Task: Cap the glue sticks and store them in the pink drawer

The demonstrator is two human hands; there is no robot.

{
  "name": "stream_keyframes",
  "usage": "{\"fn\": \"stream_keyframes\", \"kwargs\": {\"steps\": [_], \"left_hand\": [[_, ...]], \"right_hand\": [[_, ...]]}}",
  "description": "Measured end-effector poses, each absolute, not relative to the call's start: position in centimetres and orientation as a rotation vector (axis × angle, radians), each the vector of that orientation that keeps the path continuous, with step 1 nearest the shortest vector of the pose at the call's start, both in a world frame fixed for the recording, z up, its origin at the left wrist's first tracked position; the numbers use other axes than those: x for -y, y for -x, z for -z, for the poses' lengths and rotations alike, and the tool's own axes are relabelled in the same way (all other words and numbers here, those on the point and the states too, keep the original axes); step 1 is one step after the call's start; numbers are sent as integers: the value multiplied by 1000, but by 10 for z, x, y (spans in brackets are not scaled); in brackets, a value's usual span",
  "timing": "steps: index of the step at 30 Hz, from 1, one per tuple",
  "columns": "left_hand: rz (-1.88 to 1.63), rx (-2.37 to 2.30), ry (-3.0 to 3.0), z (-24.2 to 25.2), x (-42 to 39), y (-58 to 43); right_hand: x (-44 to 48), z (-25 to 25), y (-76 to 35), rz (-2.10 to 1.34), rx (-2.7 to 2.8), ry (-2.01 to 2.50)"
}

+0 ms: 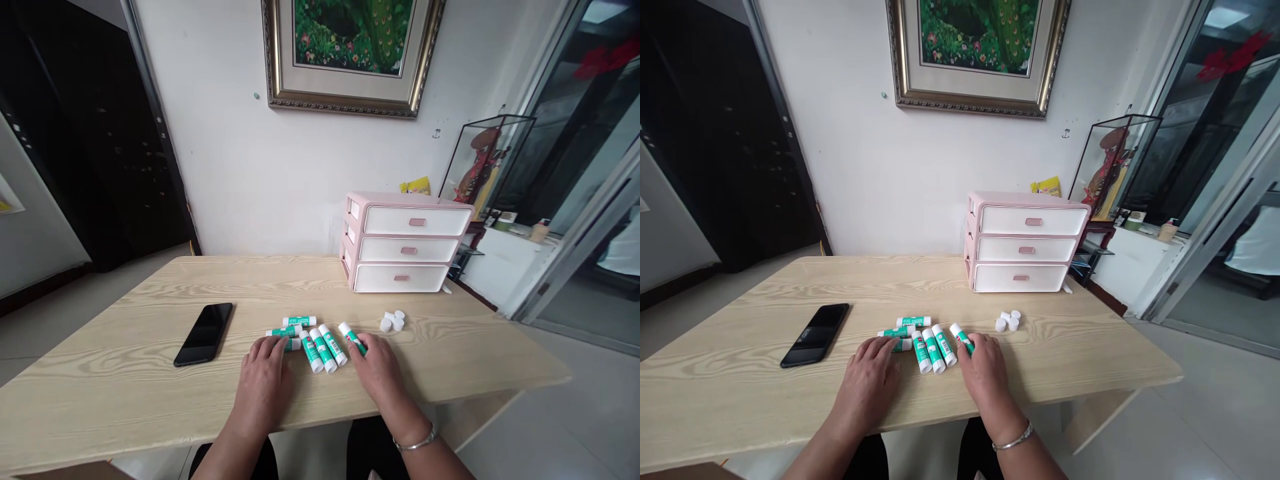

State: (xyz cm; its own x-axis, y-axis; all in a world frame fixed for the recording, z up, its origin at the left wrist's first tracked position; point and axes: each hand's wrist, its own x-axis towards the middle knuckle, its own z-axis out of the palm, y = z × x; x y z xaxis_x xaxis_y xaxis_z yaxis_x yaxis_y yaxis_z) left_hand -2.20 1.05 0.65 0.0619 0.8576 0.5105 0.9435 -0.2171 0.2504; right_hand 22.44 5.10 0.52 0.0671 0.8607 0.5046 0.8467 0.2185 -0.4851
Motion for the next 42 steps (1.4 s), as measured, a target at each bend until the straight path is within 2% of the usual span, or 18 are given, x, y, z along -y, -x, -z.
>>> {"fn": "stream_keyframes", "kwargs": {"steps": [7, 13, 20, 22, 26, 31, 36, 42], "left_hand": [[627, 1957, 2144, -19, -5, 15], [601, 2002, 2100, -19, -6, 16], [621, 2017, 2104, -3, -9, 21], [762, 2007, 2080, 4, -11, 23], [1313, 1901, 2086, 16, -16, 30], [1893, 1925, 2156, 8, -12, 37], [2261, 2138, 2330, -7, 3, 37], [2684, 1893, 2613, -12, 8, 30]], "right_hand": [[-56, -9, -214, 65, 1840, 1608], [-63, 6, -220, -44, 1820, 1543], [-81, 6, -263, 261, 1739, 1590], [-86, 4, -275, 353, 1761, 1657], [-90, 1, -288, 488, 1843, 1730], [-91, -5, -287, 498, 1916, 1784], [-93, 3, -289, 418, 1908, 1758], [-94, 4, -290, 85, 1701, 1662]]}}
